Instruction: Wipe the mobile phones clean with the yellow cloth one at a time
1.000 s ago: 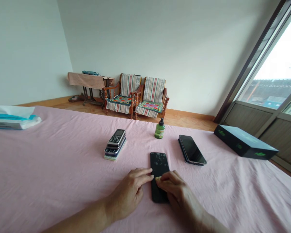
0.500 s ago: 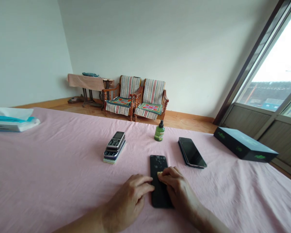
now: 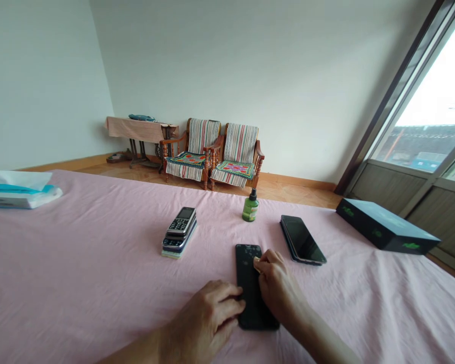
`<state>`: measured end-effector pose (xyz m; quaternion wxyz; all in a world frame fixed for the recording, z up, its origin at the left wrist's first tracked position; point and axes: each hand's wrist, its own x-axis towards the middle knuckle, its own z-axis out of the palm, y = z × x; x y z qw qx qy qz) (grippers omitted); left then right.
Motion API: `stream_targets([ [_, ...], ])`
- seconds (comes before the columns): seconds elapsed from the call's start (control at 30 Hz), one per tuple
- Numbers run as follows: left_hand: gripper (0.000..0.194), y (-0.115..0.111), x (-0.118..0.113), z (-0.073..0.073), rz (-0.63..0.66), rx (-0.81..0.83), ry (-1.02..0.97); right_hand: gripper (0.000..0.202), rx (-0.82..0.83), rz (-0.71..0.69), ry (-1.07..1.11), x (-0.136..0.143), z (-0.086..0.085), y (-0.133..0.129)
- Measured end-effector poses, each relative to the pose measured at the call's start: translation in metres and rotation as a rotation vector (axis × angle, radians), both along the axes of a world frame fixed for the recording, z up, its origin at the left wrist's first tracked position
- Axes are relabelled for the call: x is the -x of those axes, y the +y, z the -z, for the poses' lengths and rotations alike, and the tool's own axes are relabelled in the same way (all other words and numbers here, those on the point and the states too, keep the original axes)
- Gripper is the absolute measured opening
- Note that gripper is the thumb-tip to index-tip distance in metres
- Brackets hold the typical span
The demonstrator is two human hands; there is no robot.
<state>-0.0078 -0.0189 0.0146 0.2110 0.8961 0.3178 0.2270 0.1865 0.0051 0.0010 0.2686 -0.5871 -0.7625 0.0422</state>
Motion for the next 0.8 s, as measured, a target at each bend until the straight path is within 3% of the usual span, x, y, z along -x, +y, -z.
stream_targets([
  [0.07,0.036,0.0,0.0,0.0,-0.004,-0.001,-0.011,0.034,-0.006,0.01,0.0,0.002,0.002,0.001],
  [0.23,0.04,0.0,-0.002,-0.002,0.016,0.032,-0.017,0.034,-0.009,-0.121,0.024,0.02,0.005,0.001],
  [0.47,0.037,0.001,-0.001,0.002,0.001,-0.01,-0.021,0.032,-0.009,0.08,-0.012,0.003,0.003,0.009],
  [0.63,0.043,0.001,0.001,0.003,-0.002,-0.017,-0.055,0.035,-0.101,0.028,0.029,-0.009,0.008,0.027],
  [0.8,0.04,0.0,0.001,0.004,-0.004,-0.02,-0.037,0.032,-0.063,0.042,0.034,-0.009,0.008,0.014],
])
